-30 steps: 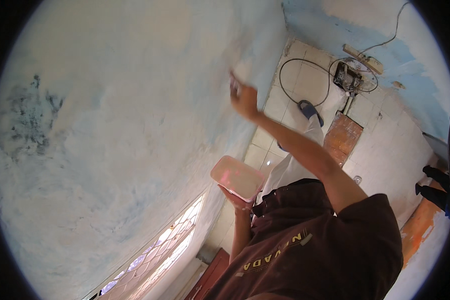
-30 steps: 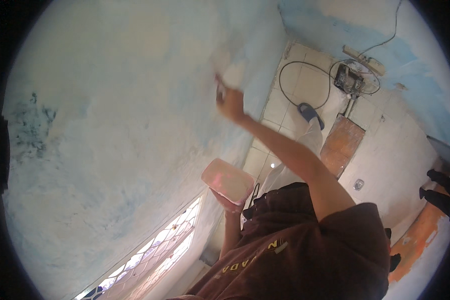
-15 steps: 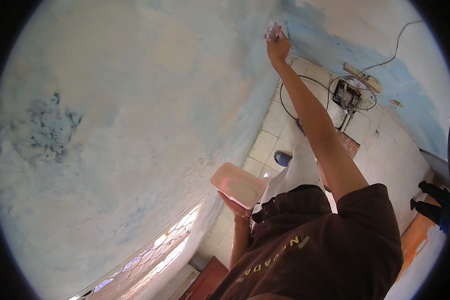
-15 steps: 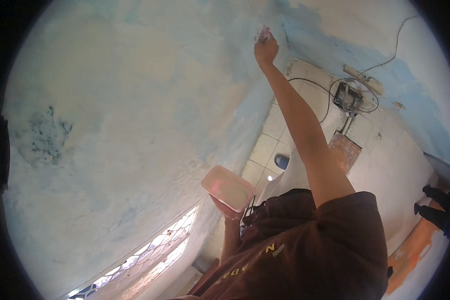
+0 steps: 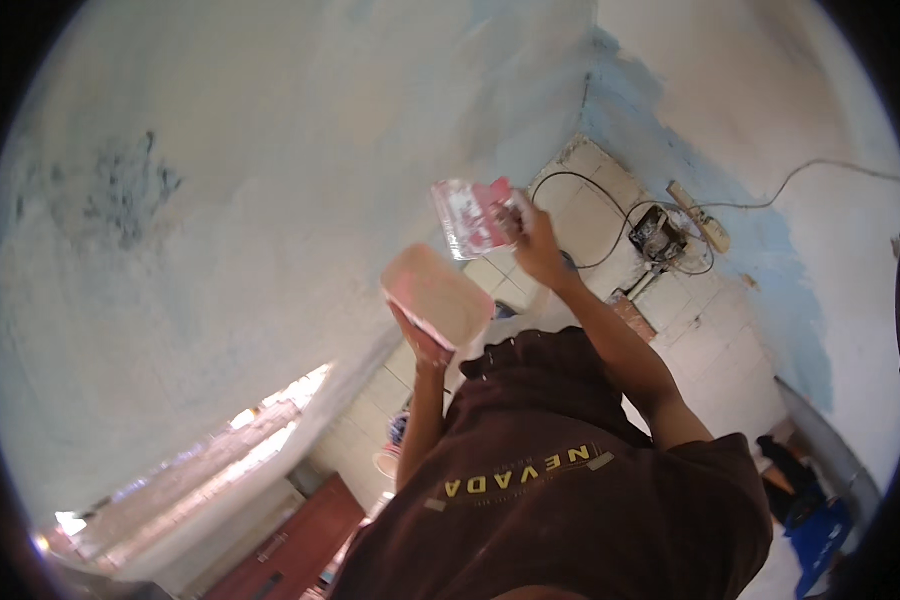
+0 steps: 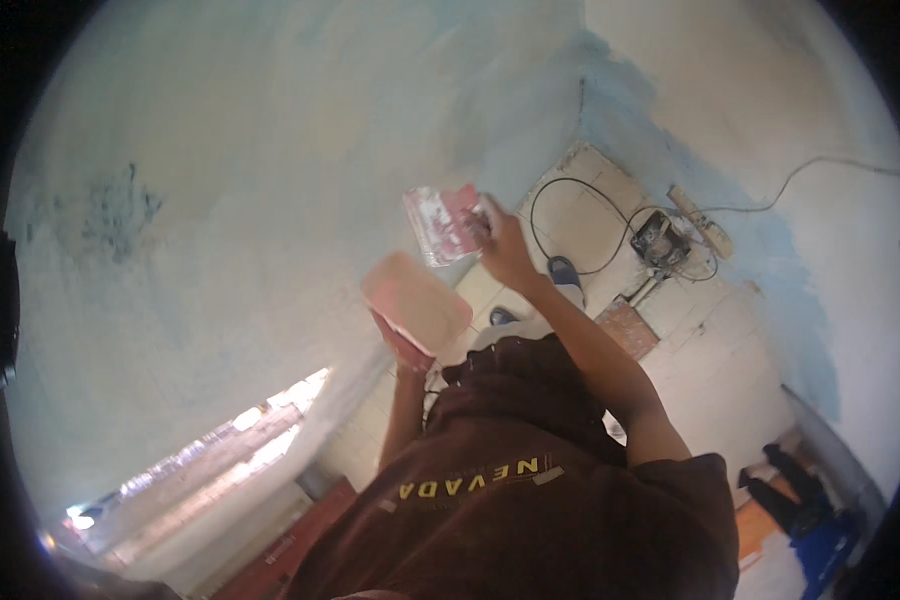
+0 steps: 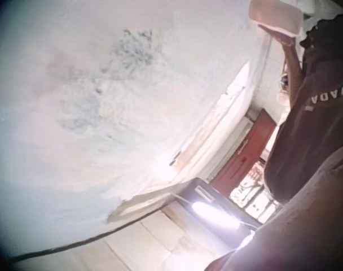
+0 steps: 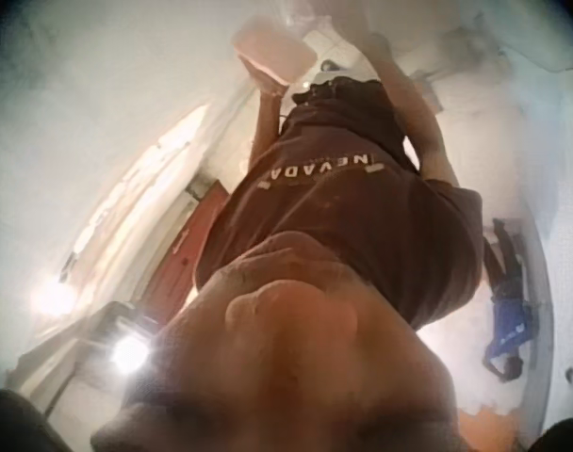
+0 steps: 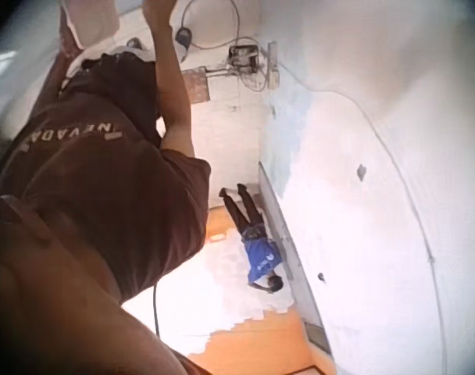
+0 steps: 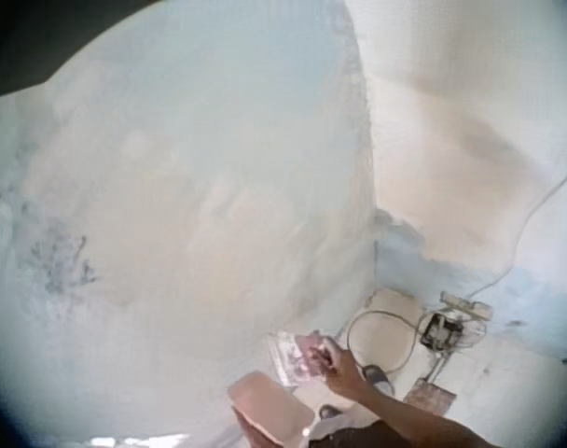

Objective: The person applies plaster to a wall using a putty knife, repeatedly loading the tool from a pink container and smoothing the material onto the upper section of the wall near a window.

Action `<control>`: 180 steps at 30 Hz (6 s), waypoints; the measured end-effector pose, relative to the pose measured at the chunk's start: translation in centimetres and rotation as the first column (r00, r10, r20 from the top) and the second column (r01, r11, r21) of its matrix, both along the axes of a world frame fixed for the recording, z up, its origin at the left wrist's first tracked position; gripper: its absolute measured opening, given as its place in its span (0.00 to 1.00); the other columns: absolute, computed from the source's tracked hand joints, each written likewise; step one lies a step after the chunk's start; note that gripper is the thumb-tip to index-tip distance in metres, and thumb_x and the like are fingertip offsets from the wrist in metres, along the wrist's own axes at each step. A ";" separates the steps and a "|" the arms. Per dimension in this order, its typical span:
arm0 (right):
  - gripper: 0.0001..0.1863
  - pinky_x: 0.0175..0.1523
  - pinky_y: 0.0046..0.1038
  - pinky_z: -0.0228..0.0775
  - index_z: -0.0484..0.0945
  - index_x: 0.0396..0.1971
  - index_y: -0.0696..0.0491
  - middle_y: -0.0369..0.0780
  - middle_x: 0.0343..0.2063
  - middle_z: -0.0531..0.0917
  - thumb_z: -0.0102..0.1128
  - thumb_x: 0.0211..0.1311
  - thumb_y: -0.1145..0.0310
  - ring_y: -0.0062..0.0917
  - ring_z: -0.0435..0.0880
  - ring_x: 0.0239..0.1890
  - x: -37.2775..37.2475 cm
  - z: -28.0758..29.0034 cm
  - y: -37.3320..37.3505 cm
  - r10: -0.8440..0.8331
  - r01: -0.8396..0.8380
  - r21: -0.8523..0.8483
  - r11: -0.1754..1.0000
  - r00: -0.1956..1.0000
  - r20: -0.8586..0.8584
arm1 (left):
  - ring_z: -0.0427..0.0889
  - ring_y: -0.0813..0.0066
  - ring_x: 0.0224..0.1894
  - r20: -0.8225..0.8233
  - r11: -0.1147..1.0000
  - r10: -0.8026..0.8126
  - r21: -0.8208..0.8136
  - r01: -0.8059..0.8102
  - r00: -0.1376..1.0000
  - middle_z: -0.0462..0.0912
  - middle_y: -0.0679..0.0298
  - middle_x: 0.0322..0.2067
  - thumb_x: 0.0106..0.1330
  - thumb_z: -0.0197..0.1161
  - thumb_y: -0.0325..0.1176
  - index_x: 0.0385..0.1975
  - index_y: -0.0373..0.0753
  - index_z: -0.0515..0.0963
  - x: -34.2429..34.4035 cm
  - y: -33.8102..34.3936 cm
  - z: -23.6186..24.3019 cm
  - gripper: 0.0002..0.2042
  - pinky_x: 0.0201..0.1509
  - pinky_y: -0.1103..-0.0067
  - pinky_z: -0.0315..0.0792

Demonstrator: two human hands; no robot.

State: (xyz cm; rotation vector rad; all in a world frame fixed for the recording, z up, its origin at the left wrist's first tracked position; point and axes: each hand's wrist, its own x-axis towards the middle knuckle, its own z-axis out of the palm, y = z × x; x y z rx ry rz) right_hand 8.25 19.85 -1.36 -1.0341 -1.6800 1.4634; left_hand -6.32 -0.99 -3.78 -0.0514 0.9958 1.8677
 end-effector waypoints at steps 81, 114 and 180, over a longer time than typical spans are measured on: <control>0.07 0.35 0.30 0.74 0.82 0.32 0.59 0.44 0.27 0.86 0.58 0.66 0.72 0.26 0.84 0.28 -13.7 0.0 -9.7 -0.012 0.012 0.008 1.000 1.000 -0.020 | 0.72 0.54 0.65 0.148 0.966 0.203 0.129 -0.223 0.968 0.70 0.60 0.66 0.74 0.37 0.67 0.73 0.48 0.59 -3.6 -11.4 -1.5 0.36 0.67 0.50 0.70; 0.09 0.37 0.35 0.87 0.70 0.37 0.67 0.49 0.31 0.78 0.47 0.70 0.75 0.36 0.83 0.31 -11.9 -13.7 15.2 -0.396 0.070 -0.785 0.616 0.888 -0.232 | 0.74 0.53 0.64 0.136 0.971 0.172 0.143 -0.191 0.976 0.71 0.58 0.64 0.75 0.38 0.66 0.72 0.46 0.60 -0.7 -8.7 -0.2 0.35 0.66 0.50 0.71; 0.08 0.40 0.38 0.89 0.72 0.37 0.68 0.55 0.37 0.82 0.50 0.67 0.77 0.41 0.87 0.36 -6.9 -3.4 12.2 -0.431 0.018 -0.720 0.693 0.812 -0.394 | 0.74 0.49 0.64 0.281 0.949 0.212 0.168 -0.266 0.936 0.72 0.58 0.64 0.71 0.43 0.69 0.71 0.48 0.62 -1.1 -9.5 -1.3 0.38 0.66 0.47 0.70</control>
